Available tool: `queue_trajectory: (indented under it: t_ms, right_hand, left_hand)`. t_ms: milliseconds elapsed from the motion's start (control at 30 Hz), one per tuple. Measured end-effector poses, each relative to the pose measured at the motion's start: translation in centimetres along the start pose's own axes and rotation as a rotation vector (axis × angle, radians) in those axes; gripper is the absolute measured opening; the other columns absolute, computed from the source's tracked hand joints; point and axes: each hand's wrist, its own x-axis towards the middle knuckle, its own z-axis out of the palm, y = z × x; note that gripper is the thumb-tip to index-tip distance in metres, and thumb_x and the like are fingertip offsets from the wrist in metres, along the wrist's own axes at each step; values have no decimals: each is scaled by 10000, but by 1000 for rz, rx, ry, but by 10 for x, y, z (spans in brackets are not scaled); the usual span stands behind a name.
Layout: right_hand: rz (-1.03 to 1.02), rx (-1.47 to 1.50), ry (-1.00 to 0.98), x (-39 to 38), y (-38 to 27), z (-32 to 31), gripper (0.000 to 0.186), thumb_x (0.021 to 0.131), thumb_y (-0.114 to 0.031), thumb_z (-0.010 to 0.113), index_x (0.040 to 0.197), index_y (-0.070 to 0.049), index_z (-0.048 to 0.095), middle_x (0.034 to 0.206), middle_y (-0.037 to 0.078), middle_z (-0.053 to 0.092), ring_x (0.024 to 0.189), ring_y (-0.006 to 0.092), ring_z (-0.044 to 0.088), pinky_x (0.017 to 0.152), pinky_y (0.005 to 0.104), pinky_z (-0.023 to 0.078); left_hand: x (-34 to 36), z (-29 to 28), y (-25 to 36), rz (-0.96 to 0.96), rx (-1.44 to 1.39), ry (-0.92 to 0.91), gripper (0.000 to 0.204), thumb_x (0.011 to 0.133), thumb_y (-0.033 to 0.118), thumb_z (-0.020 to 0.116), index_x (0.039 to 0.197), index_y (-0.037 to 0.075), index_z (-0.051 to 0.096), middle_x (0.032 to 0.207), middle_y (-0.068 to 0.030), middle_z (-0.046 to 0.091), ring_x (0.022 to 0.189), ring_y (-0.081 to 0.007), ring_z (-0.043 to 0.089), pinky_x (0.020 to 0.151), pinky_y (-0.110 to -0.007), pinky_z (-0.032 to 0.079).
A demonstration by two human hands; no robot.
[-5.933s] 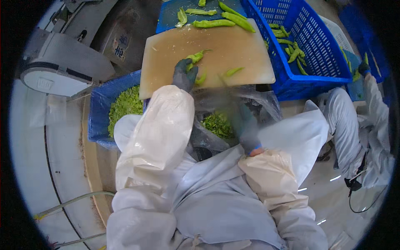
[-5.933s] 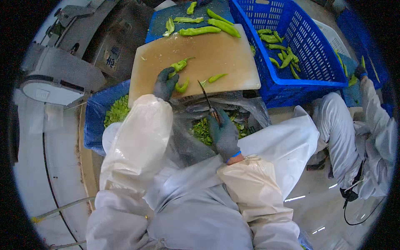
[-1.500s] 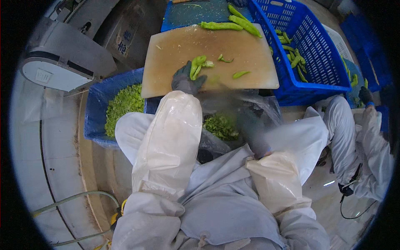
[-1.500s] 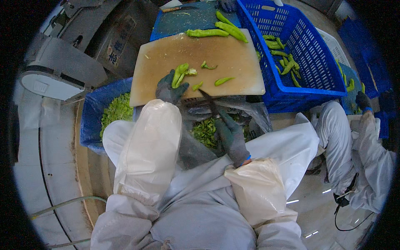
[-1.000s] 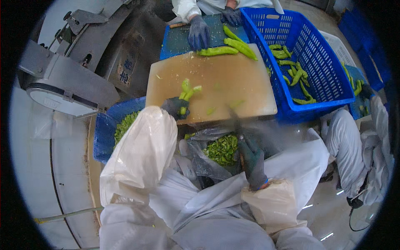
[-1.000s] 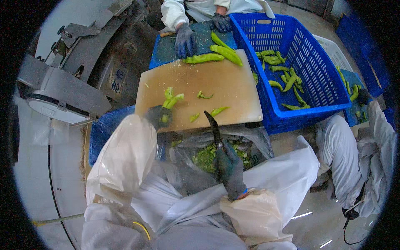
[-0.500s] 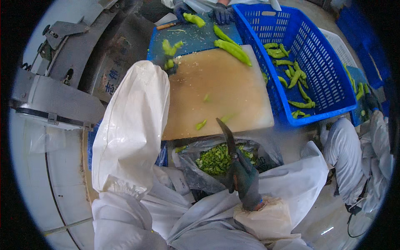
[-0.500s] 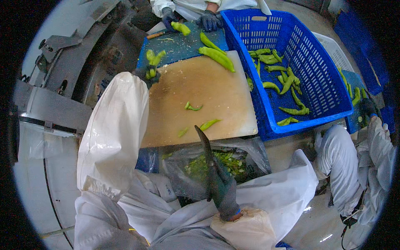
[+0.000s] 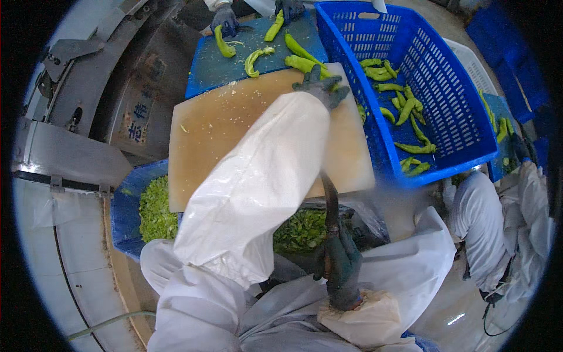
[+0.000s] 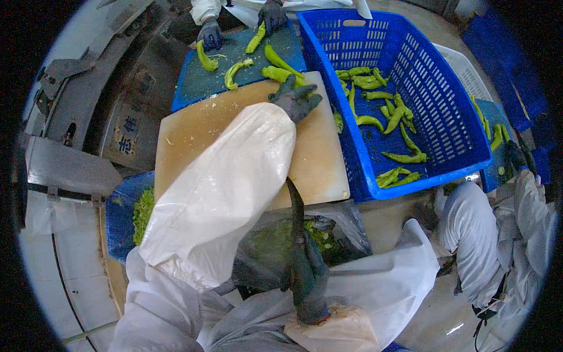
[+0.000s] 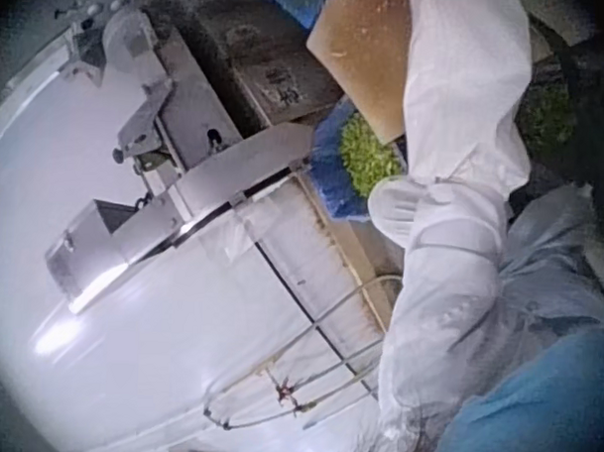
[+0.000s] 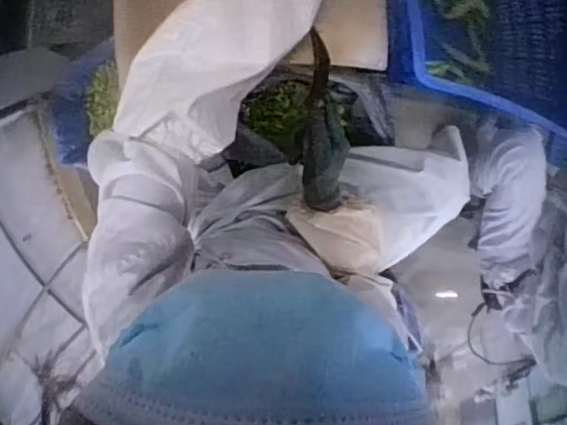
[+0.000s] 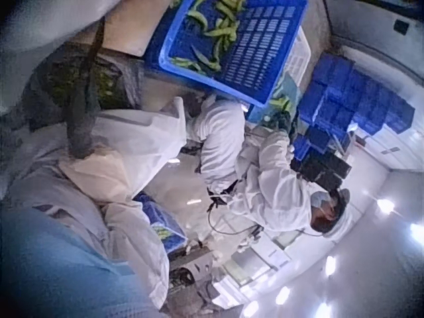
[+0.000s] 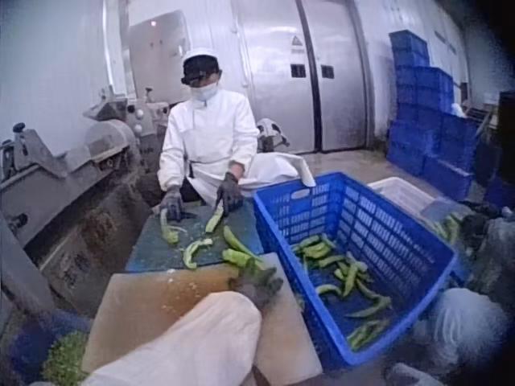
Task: The person cuts the ends off peppers on a cutting board, slices them into pieces, and sweeps the chopped pieces into a plastic bag before retrieving more peppers from a blue crate.
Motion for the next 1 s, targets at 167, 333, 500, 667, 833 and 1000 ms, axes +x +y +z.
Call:
queue_trajectory:
  t_ms: [167, 333, 500, 667, 833, 1000]
  right_hand:
    - [-13, 138, 311, 16, 51, -17, 289, 960, -214, 463, 1110, 19, 541, 712, 28, 534, 557, 65, 464, 479, 224, 362]
    - [-61, 245, 243, 3, 20, -7, 225, 938, -169, 498, 1077, -1, 551, 806, 25, 557, 678, 70, 491, 556, 231, 390]
    - [-293, -250, 233, 3, 27, -25, 282, 929, -90, 507, 1197, -7, 541, 825, 23, 572, 598, 78, 495, 521, 233, 425]
    - [-6, 306, 211, -1, -1, -13, 232, 907, -195, 564, 1060, -24, 599, 650, -10, 486, 503, 73, 409, 452, 230, 348]
    - [-813, -575, 377, 15, 35, -53, 156, 905, -204, 563, 881, -52, 587, 652, -13, 482, 548, 71, 421, 481, 230, 344]
    - [-726, -413, 232, 26, 50, -28, 102, 908, -140, 550, 886, -48, 589, 729, -34, 497, 625, 60, 436, 522, 211, 352]
  left_hand:
    - [-27, 62, 57, -153, 929, 50, 238, 638, 246, 714, 790, 78, 641, 942, -181, 562, 903, -369, 556, 766, -467, 458]
    - [-80, -6, 67, -3, 1019, -119, 150, 702, 110, 633, 840, 53, 617, 887, -204, 565, 857, -394, 568, 740, -450, 460]
    - [-163, -26, 107, -209, 907, -196, 221, 711, 108, 643, 929, 70, 640, 945, -182, 595, 893, -345, 589, 766, -400, 470]
    - [-274, -33, 128, 160, 727, -84, 240, 699, 146, 672, 916, 45, 643, 900, -183, 616, 857, -348, 612, 750, -407, 480]
    - [-286, 4, 153, -215, 945, -221, 241, 705, 96, 620, 938, 45, 647, 875, -193, 619, 854, -341, 597, 748, -420, 471]
    - [-290, -72, 151, -273, 1162, 83, 240, 660, 91, 622, 897, 56, 639, 955, -202, 607, 878, -378, 579, 776, -436, 463]
